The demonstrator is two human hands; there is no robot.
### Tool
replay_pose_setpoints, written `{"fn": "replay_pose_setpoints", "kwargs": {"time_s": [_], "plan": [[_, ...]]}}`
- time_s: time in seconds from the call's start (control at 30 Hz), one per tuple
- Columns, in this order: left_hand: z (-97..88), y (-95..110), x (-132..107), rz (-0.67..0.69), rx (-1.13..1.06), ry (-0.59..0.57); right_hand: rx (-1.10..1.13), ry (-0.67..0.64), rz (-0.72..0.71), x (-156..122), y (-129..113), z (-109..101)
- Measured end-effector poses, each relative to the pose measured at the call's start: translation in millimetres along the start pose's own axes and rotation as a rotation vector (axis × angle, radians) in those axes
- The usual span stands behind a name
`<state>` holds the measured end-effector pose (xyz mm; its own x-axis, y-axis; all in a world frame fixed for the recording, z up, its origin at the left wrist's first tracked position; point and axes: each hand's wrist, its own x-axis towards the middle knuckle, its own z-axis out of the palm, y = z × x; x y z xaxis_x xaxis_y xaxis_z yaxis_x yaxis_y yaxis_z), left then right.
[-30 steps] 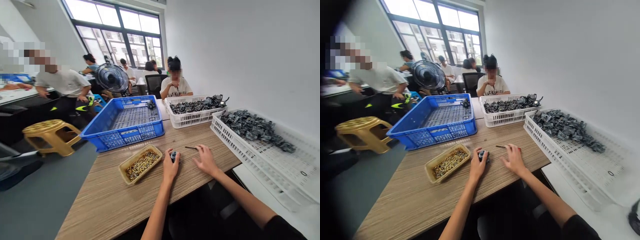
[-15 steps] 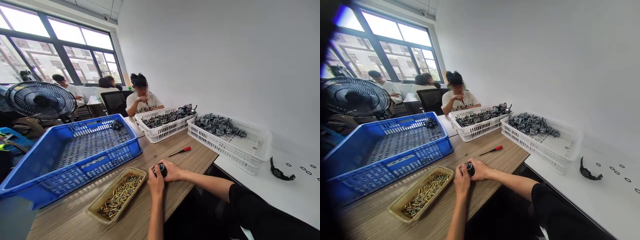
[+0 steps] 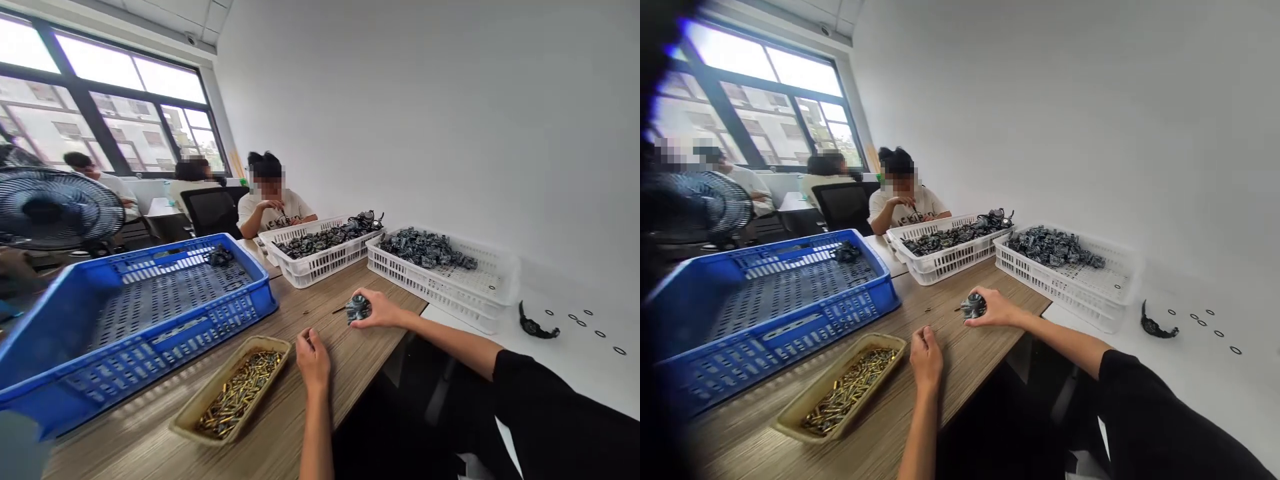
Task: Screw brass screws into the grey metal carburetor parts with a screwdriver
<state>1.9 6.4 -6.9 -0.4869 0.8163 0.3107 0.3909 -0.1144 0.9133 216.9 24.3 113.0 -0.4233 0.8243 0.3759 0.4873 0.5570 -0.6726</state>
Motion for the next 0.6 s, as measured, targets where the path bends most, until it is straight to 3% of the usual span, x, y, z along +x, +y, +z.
{"fn": "replay_pose_setpoints", "kwargs": {"time_s": [0.1,0.2,0.3,0.37,0.47,0.6], "plan": [[1.8,0,0,0.015,0.051,-0.049,-0.122,0.099,0.01,-40,-20,-91],[3.6,0,2,0.014,0.09,-0.05,-0.364,0.323,0.072,-86,-31,-190],[4.4,0,3,0.041,0.113,-0.078,-0.591,0.561,0.202,-144,-21,-278],[2.9,2,2,0.051,0.111,-0.084,-0.759,0.716,0.385,-192,-7,-321],[-1.5,8,-1,0.058,0.099,-0.101,-0.908,0.874,0.787,-271,13,-350],[-5.7,16,-4,0.047,0.096,-0.122,-0.89,1.016,1.188,-366,25,-334]]}}
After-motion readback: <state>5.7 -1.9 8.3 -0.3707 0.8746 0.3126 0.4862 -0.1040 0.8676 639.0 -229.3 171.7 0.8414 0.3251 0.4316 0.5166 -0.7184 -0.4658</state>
